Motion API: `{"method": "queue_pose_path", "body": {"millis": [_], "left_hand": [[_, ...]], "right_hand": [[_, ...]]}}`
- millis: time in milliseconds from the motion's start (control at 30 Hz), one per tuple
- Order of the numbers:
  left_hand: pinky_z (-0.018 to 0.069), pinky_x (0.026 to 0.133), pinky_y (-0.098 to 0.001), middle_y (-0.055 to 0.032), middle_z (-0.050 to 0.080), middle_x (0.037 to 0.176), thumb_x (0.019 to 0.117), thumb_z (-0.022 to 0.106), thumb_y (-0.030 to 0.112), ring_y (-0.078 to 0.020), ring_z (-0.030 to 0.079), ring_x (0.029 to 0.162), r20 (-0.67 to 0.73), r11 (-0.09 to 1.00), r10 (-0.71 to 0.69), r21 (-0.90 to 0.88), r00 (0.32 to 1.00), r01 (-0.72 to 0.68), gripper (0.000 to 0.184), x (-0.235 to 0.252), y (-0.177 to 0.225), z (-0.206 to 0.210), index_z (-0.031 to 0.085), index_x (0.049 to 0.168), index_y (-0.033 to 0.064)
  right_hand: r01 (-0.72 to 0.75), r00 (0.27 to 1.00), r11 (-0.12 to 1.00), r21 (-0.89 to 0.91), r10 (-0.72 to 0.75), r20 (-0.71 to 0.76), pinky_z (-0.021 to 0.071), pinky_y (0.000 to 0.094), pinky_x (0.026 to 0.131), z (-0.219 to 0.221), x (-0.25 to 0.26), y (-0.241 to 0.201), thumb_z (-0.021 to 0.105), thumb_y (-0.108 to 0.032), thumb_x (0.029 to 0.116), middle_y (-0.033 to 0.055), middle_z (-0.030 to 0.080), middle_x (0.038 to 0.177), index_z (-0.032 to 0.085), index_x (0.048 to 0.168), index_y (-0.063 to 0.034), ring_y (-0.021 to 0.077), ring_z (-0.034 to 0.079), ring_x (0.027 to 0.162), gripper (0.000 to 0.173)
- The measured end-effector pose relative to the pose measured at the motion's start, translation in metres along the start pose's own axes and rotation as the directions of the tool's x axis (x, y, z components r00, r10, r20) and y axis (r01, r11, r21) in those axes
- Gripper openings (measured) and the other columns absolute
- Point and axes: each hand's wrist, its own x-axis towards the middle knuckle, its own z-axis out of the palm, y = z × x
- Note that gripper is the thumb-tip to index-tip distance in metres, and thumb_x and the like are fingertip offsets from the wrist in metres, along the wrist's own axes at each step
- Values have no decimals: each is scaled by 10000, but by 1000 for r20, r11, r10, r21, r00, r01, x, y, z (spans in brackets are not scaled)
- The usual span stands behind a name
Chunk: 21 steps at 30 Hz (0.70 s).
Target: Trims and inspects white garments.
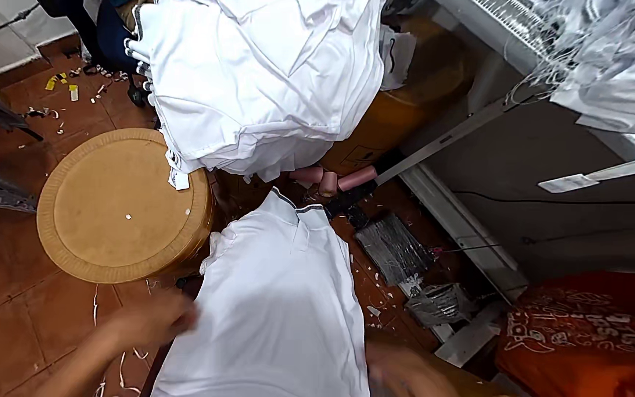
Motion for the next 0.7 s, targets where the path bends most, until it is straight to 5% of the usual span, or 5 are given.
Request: {"method": "queue_pose_path", "body": {"millis": [100, 233, 433, 567, 700], "left_hand": [[459, 1117, -488, -156, 671, 1308, 1050, 535, 218, -272, 613, 1265, -548, 956, 169, -111, 819, -272, 340, 103, 14, -7, 681, 1276, 10], [230, 1263, -462, -208, 349, 1631, 1115, 337, 279, -288, 306, 1532, -592, 711, -19, -575, 805, -406, 522, 217, -19, 16, 419, 1532, -23], [201, 1265, -479, -175, 329, 1651, 1142, 179, 354, -287, 298, 1540, -321, 698, -366, -716, 874, 29, 577, 211, -52, 24, 327, 1588, 19], [310, 1190, -548, -332, 488, 1469, 1146, 268, 275, -431, 453, 1412, -281, 761, -499, -594, 820, 261, 520, 222, -83, 39, 459, 1439, -109], [406, 1099, -598, -321, 593, 1336, 1124, 384, 245, -451, 560, 1298, -273, 790, -599, -354, 752, 501, 430, 220, -80, 31, 544, 1350, -84]], "right_hand": [[163, 891, 986, -30, -160, -425, 372, 637, 1134, 9, 121, 6, 436, -401, 1047, 164, 566, 1478, 671, 1334, -49, 419, 458, 1421, 511], [85, 914, 816, 572, 165, -372, 176, 446, 1283, 51, 215, 47, 205, -517, 1086, 125, 260, 1685, 317, 1596, -29, 230, 223, 1564, 715], [-359, 728, 439, 823, 684, -47, 319, 490, 1197, 68, 222, 81, 193, -507, 1108, 180, 429, 1579, 387, 1563, -74, 268, 402, 1466, 658], [-380, 650, 631, 677, 703, -290, 475, 549, 971, 85, 219, 124, 494, -210, 1091, 292, 672, 1098, 641, 1171, 94, 372, 647, 1062, 347], [-606, 640, 706, 366, 706, -302, 460, 619, 960, 71, 212, 141, 551, -261, 1070, 297, 665, 1115, 649, 1159, 64, 441, 634, 1090, 350]]}}
